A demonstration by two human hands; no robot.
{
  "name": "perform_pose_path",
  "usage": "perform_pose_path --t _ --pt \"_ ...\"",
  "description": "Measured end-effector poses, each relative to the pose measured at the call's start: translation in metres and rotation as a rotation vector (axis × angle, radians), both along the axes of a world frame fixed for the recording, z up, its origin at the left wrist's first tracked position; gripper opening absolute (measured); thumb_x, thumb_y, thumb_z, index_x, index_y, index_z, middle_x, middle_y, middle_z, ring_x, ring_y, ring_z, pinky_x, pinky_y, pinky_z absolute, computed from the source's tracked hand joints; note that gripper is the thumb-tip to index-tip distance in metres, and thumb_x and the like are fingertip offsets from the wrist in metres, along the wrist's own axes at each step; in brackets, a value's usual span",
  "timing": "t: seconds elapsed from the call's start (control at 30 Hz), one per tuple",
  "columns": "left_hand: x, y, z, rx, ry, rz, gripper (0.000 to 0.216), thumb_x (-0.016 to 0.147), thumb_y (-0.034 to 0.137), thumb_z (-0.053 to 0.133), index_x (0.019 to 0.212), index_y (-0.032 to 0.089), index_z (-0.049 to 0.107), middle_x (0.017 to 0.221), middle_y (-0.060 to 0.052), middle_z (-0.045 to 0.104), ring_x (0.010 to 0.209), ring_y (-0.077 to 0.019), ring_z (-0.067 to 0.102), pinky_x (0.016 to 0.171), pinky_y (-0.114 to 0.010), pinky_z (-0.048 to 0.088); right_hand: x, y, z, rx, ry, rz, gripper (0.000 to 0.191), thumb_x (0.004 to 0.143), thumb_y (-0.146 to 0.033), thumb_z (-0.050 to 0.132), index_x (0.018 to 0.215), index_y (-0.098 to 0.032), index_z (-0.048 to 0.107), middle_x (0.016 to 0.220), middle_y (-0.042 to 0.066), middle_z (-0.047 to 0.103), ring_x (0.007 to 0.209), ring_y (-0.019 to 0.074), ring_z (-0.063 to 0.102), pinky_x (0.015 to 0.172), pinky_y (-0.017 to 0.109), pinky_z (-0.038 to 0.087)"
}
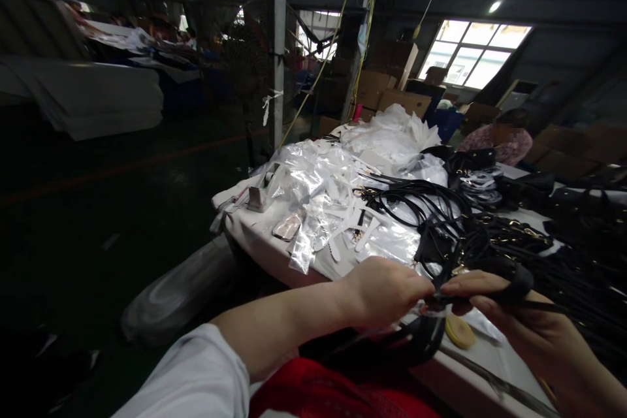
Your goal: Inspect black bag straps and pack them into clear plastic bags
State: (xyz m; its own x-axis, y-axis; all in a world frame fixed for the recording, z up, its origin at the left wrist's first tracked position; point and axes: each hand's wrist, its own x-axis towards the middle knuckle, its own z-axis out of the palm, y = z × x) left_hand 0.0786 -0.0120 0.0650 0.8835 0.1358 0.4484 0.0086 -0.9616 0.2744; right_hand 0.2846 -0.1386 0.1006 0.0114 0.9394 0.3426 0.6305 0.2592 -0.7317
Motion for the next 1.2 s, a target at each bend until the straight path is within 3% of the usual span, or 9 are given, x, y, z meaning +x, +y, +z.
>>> perform_pose_path --t 0.17,0.27,0.33,0.47,0.6,0.8,0.93,1.03,1.2 --pt "0.011 -0.001 -0.004 -0.039 -0.246 0.087 0.02 0.094 0.022 0.048 0.106 0.017 0.062 0.089 -0.004 0.071 0.083 -0.0182 0.066 0.069 -0.025 0.049 -0.005 0.008 -0.005 -0.028 0.068 -0.052 0.019 0.086 -0.038 0.067 0.098 -0.031 0.079 0.101 0.006 0.074 0.083 0.0227 0.07 0.074 0.03 0.06" --pt "0.02 0.001 -0.009 -0.321 -0.456 0.094 0.023 0.096 0.024 0.043 0.103 0.016 0.064 0.094 -0.007 0.071 0.089 -0.0185 0.067 0.083 -0.029 0.05 -0.01 0.014 -0.007 0.052 0.103 -0.116 0.021 0.083 -0.041 0.069 0.098 -0.03 0.08 0.111 0.007 0.072 0.102 0.0274 0.067 0.086 0.033 0.057" --pt "0.026 0.002 -0.015 -0.575 -0.54 0.075 0.026 0.095 0.032 0.049 0.111 0.015 0.061 0.105 -0.011 0.069 0.099 -0.0208 0.065 0.091 -0.032 0.05 -0.01 0.018 -0.008 0.061 0.207 -0.169 0.022 0.083 -0.043 0.069 0.097 -0.03 0.08 0.106 0.007 0.073 0.099 0.027 0.068 0.082 0.032 0.058" --pt "0.03 0.0 -0.027 -0.967 -0.295 -0.124 0.044 0.091 0.044 0.055 0.121 0.012 0.055 0.095 -0.009 0.068 0.083 -0.0185 0.066 0.073 -0.028 0.051 -0.003 0.026 -0.013 0.011 0.438 -0.255 0.025 0.078 -0.043 0.075 0.099 -0.029 0.08 0.092 0.006 0.076 0.087 0.0235 0.07 0.078 0.029 0.058" --pt "0.028 -0.003 -0.024 -0.906 -0.168 -0.112 0.035 0.098 0.043 0.043 0.094 0.014 0.061 0.069 0.001 0.056 0.061 -0.0104 0.052 0.059 -0.021 0.041 0.001 0.036 -0.016 0.033 0.571 -0.319 0.034 0.079 -0.05 0.072 0.102 -0.026 0.079 0.096 0.009 0.077 0.096 0.0269 0.07 0.09 0.036 0.055" --pt "0.024 -0.004 -0.012 -0.908 -0.243 -0.121 0.045 0.098 0.052 0.036 0.09 0.013 0.057 0.067 0.002 0.049 0.058 -0.0094 0.044 0.055 -0.021 0.035 -0.012 0.047 -0.015 -0.055 0.503 -0.192 0.036 0.084 -0.049 0.067 0.109 -0.026 0.076 0.128 0.009 0.068 0.131 0.0328 0.051 0.118 0.052 0.024" --pt "0.023 -0.006 -0.014 -1.042 -0.236 -0.209 0.061 0.096 0.064 0.029 0.092 0.012 0.06 0.058 0.004 0.043 0.05 -0.0086 0.039 0.048 -0.02 0.032 -0.012 0.058 -0.003 0.027 0.67 -0.196 0.041 0.088 -0.056 0.054 0.112 -0.029 0.074 0.126 0.008 0.069 0.13 0.0317 0.053 0.113 0.053 0.034" --pt "0.027 -0.007 -0.016 -1.092 -0.237 -0.145 0.067 0.095 0.067 0.026 0.083 0.012 0.062 0.058 0.002 0.048 0.049 -0.0089 0.045 0.046 -0.019 0.035 -0.009 0.069 0.012 0.139 0.678 -0.296 0.041 0.093 -0.057 0.046 0.101 -0.03 0.076 0.126 0.005 0.069 0.132 0.0291 0.051 0.115 0.052 0.033" --pt "0.038 0.0 -0.013 -1.039 -0.396 -0.023 0.064 0.097 0.063 0.029 0.118 0.015 0.065 0.077 -0.004 0.064 0.059 -0.0113 0.058 0.055 -0.022 0.048 -0.013 0.075 0.034 0.223 0.326 -0.32 0.04 0.095 -0.052 0.047 0.11 -0.026 0.074 0.133 0.005 0.065 0.144 0.0277 0.031 0.121 0.051 0.008"
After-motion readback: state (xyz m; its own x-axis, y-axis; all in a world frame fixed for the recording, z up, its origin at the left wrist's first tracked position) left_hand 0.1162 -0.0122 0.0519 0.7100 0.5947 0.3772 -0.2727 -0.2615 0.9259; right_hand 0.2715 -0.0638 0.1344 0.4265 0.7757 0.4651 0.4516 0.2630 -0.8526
